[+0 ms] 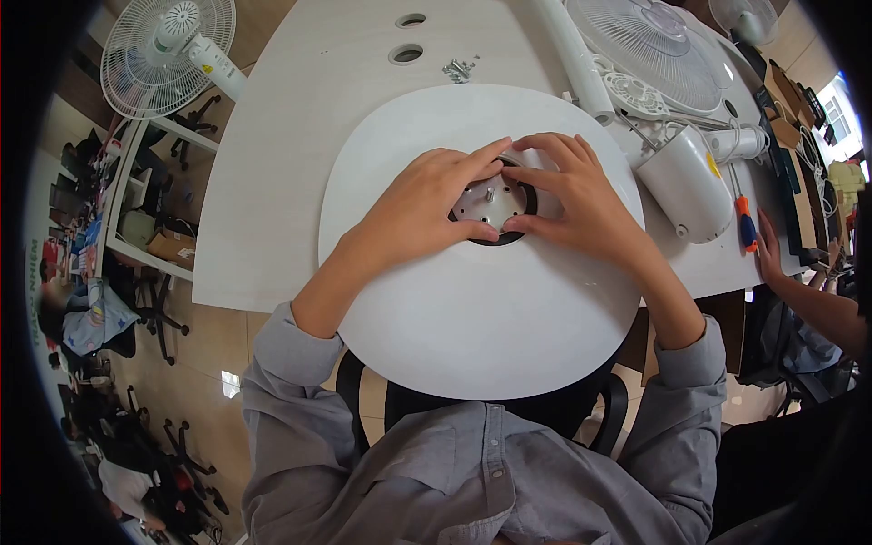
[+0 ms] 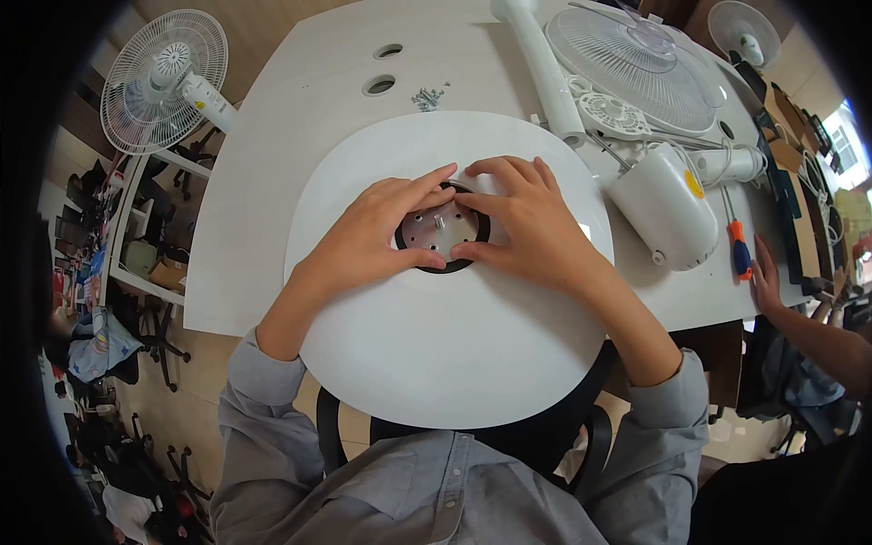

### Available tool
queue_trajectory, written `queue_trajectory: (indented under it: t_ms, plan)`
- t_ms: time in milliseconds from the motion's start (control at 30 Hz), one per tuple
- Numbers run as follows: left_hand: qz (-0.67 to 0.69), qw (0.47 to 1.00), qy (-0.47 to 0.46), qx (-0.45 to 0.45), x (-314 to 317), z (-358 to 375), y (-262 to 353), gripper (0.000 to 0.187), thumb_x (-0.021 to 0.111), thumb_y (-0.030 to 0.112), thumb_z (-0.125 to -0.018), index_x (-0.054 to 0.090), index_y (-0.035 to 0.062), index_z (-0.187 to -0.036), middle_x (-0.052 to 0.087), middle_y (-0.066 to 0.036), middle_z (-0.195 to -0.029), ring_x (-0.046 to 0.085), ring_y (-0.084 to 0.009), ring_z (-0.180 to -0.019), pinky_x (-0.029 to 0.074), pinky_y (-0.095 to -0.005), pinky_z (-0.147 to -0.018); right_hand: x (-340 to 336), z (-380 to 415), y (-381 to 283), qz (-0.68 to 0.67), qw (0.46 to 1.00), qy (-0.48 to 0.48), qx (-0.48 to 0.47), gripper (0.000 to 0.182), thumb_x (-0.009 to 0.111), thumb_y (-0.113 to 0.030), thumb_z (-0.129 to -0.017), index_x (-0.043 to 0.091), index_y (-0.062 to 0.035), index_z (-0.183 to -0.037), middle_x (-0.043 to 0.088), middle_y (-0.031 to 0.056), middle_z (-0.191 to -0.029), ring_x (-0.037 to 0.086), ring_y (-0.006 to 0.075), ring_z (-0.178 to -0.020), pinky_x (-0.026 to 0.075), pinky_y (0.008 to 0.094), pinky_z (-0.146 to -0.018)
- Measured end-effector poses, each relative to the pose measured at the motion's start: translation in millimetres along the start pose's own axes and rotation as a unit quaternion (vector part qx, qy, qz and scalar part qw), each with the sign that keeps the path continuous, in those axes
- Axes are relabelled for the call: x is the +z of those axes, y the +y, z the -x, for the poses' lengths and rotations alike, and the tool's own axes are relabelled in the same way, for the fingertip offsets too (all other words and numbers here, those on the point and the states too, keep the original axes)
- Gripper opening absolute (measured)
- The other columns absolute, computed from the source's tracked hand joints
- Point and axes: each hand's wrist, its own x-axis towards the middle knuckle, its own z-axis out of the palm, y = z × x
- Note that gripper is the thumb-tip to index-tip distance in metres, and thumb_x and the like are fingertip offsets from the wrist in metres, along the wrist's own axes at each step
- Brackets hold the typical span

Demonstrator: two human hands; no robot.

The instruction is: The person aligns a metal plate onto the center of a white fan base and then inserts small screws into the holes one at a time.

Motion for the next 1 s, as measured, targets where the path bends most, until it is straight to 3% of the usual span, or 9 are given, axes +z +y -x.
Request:
queue_trajectory:
  t_ms: [167, 267, 400, 433, 500, 567, 700, 900, 1000]
  plan:
    - [-0.014, 1.000, 0.005, 0.009, 2, 2, -2, 0.106, 0.093, 0.031, -0.080, 0.040, 0.0104, -0.169, 0.075, -0.011, -0.139, 0.063, -0.0317, -0.124, 0.045, -0.0453, -0.115, 7, -1, 1, -0.012, 1.000, 0.010, -0.001, 0.051, 0.090, -0.040, -0.085, 0.082, -0.0093, -0.124, 0.059, 0.0113, -0.147, 0.051, 0.0339, -0.145, 0.029, 0.0672, -0.127]
    - [-0.025, 0.999, 0.011, 0.017, 6, 3, -5, 0.105, 0.092, 0.033, -0.081, 0.040, 0.0089, -0.169, 0.076, -0.011, -0.138, 0.063, -0.0315, -0.121, 0.046, -0.0448, -0.114, 4, 6, 1, -0.058, 0.997, 0.056, 0.008, 0.041, 0.088, -0.034, -0.090, 0.082, -0.0088, -0.122, 0.065, 0.0126, -0.138, 0.057, 0.0344, -0.139, 0.037, 0.0583, -0.124]
    - [-0.008, 1.000, 0.011, 0.025, 4, 3, -6, 0.105, 0.093, 0.033, -0.080, 0.041, 0.0096, -0.168, 0.076, -0.011, -0.138, 0.063, -0.0303, -0.121, 0.047, -0.0435, -0.113, -19, 46, -12, -0.150, 0.960, 0.219, 0.094, 0.022, 0.077, -0.018, -0.099, 0.077, -0.0014, -0.114, 0.071, 0.0114, -0.114, 0.067, 0.0267, -0.113, 0.049, 0.0392, -0.103]
    - [-0.003, 1.000, 0.012, 0.025, 4, 3, -6, 0.105, 0.094, 0.033, -0.080, 0.042, 0.0104, -0.168, 0.076, -0.011, -0.138, 0.063, -0.0301, -0.122, 0.047, -0.0435, -0.112, -18, 66, -14, -0.149, 0.943, 0.271, 0.120, 0.018, 0.072, -0.015, -0.103, 0.074, 0.0023, -0.110, 0.071, 0.0093, -0.106, 0.067, 0.0220, -0.102, 0.051, 0.0337, -0.093]
    - [0.006, 1.000, 0.013, 0.025, 4, 2, -8, 0.104, 0.095, 0.033, -0.079, 0.043, 0.0119, -0.168, 0.076, -0.010, -0.138, 0.063, -0.0298, -0.123, 0.047, -0.0434, -0.112, 10, 120, -15, -0.296, 0.830, 0.433, 0.190, 0.022, 0.059, -0.016, -0.112, 0.067, 0.0030, -0.103, 0.065, 0.0052, -0.096, 0.058, 0.0164, -0.088, 0.046, 0.0301, -0.084]
    - [0.009, 0.999, 0.023, 0.031, 5, 3, -11, 0.103, 0.095, 0.032, -0.079, 0.045, 0.0132, -0.167, 0.076, -0.009, -0.138, 0.063, -0.0301, -0.124, 0.047, -0.0436, -0.112, 20, 166, -13, -0.413, 0.748, 0.496, 0.155, 0.028, 0.049, -0.021, -0.117, 0.064, -0.0002, -0.107, 0.062, 0.0034, -0.102, 0.053, 0.0138, -0.087, 0.043, 0.0285, -0.080]
    - [0.004, 0.999, 0.034, 0.038, 6, 3, -9, 0.091, 0.095, 0.030, -0.079, 0.055, 0.0128, -0.160, 0.076, -0.008, -0.136, 0.062, -0.0316, -0.129, 0.047, -0.0449, -0.113, 41, 171, -43, -0.360, 0.690, 0.543, 0.314, 0.026, 0.049, -0.022, -0.117, 0.063, -0.0016, -0.127, 0.061, 0.0079, -0.126, 0.057, 0.0145, -0.105, 0.048, 0.0305, -0.089]
    - [0.022, 0.999, 0.013, 0.020, 2, -1, -4, 0.045, 0.090, 0.025, -0.086, 0.078, 0.0056, -0.125, 0.077, -0.010, -0.130, 0.067, -0.0305, -0.126, 0.052, -0.0433, -0.107, 35, 174, -47, -0.352, 0.777, 0.399, 0.336, 0.050, 0.052, -0.021, -0.116, 0.048, 0.0045, -0.159, 0.056, 0.0178, -0.157, 0.054, 0.0252, -0.141, 0.041, 0.0399, -0.120]
    - [-0.001, 0.994, 0.085, 0.075, 16, -2, -15, 0.028, 0.085, 0.019, -0.091, 0.080, 0.0035, -0.114, 0.078, -0.010, -0.124, 0.070, -0.0283, -0.116, 0.055, -0.0411, -0.101, 41, 183, -33, -0.313, 0.817, 0.342, 0.344, 0.061, 0.056, -0.021, -0.115, 0.037, 0.0046, -0.167, 0.048, 0.0233, -0.167, 0.046, 0.0306, -0.155, 0.033, 0.0421, -0.129]
